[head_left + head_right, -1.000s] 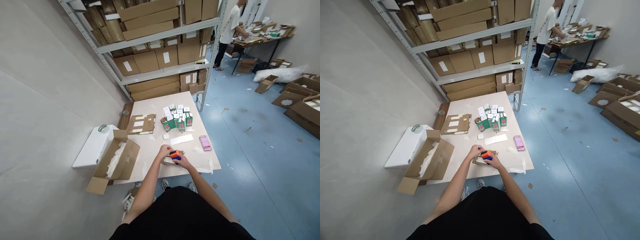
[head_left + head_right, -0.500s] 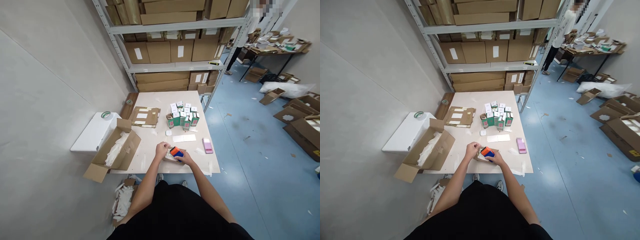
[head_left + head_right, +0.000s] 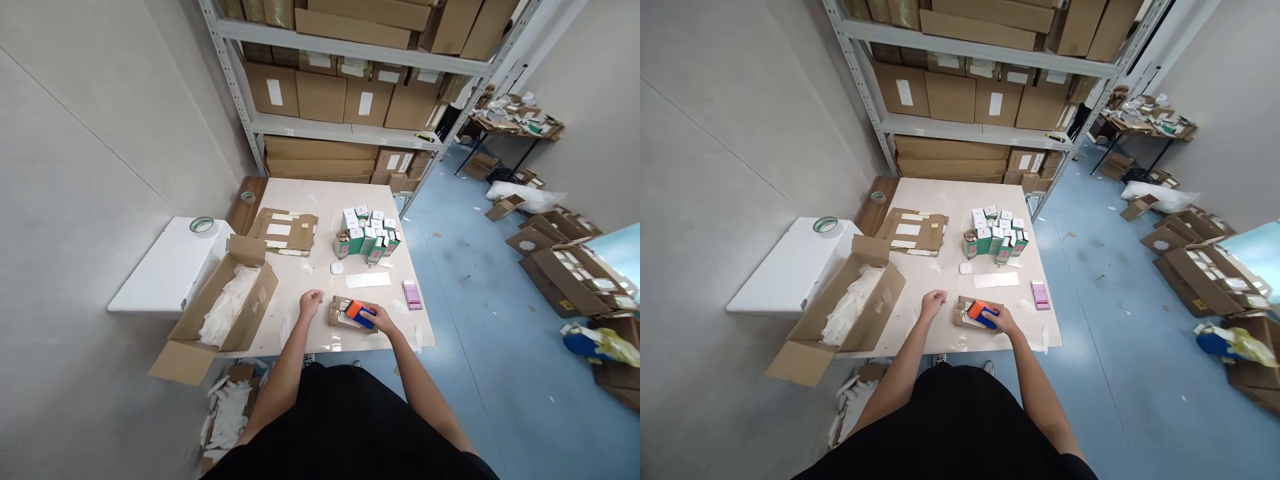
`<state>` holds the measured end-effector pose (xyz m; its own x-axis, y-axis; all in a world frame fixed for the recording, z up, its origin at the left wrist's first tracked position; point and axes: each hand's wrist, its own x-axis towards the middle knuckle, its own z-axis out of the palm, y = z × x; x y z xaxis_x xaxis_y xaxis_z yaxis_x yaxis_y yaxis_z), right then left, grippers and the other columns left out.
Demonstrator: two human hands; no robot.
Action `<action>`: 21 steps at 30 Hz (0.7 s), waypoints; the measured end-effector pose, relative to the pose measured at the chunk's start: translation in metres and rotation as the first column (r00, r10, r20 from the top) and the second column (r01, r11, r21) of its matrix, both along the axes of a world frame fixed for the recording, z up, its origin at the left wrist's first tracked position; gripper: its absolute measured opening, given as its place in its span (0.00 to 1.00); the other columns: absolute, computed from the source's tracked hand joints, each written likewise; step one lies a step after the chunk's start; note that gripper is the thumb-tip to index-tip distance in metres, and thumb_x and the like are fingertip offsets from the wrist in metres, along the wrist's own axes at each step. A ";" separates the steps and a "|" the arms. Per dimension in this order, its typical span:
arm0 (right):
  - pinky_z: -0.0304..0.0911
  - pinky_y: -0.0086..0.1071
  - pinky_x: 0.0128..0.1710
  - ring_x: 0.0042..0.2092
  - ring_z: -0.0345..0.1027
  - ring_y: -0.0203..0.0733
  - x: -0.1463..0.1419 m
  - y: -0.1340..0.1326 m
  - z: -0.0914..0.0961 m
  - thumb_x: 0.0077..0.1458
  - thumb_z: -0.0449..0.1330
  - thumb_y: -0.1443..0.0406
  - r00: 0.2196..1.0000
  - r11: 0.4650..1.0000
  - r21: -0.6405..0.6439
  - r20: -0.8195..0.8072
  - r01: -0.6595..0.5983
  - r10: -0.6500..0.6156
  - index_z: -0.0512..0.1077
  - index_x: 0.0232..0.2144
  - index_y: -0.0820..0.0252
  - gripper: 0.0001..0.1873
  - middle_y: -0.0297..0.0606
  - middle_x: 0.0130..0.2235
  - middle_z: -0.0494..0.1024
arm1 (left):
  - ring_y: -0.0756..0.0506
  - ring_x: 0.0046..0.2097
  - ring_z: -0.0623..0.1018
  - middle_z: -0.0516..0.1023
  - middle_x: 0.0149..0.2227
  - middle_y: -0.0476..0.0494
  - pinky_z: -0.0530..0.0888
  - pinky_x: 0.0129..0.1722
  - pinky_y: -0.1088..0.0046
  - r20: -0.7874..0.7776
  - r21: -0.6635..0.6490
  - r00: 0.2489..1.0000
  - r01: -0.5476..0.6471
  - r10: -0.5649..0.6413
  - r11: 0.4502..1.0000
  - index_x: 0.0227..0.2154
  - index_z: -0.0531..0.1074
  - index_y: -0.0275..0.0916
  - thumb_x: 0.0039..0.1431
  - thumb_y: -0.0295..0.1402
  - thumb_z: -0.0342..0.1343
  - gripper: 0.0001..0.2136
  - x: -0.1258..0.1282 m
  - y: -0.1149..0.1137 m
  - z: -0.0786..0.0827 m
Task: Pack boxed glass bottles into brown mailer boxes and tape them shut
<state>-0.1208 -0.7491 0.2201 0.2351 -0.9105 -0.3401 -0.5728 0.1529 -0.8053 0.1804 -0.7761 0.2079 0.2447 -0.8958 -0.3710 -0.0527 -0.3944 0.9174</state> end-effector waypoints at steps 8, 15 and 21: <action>0.52 0.32 0.28 0.30 0.69 0.43 0.005 -0.003 0.023 0.52 0.63 0.37 0.930 0.997 -0.008 -0.360 0.070 -0.069 0.77 0.26 0.57 0.29 0.38 0.26 0.79 | 0.47 0.30 0.79 0.79 0.25 0.44 0.72 0.31 0.73 -0.101 0.143 0.995 0.005 0.009 0.990 0.28 0.77 0.36 0.48 0.50 0.64 0.19 -0.014 0.027 -0.049; 0.52 0.32 0.28 0.30 0.71 0.44 0.021 -0.007 0.022 0.52 0.66 0.39 0.898 0.994 -0.026 -0.425 0.109 -0.110 0.76 0.24 0.57 0.27 0.40 0.27 0.80 | 0.46 0.34 0.81 0.82 0.31 0.40 0.74 0.35 0.73 -0.074 0.212 0.997 0.006 0.010 0.977 0.34 0.79 0.34 0.53 0.49 0.61 0.20 -0.015 0.026 -0.068; 0.52 0.32 0.29 0.31 0.73 0.45 0.024 -0.006 0.012 0.54 0.65 0.40 0.887 0.996 -0.049 -0.454 0.074 -0.088 0.78 0.26 0.57 0.27 0.41 0.29 0.82 | 0.44 0.33 0.81 0.81 0.28 0.41 0.75 0.33 0.71 0.006 0.214 0.994 0.107 -0.110 0.971 0.30 0.78 0.36 0.54 0.51 0.61 0.20 -0.020 0.024 -0.069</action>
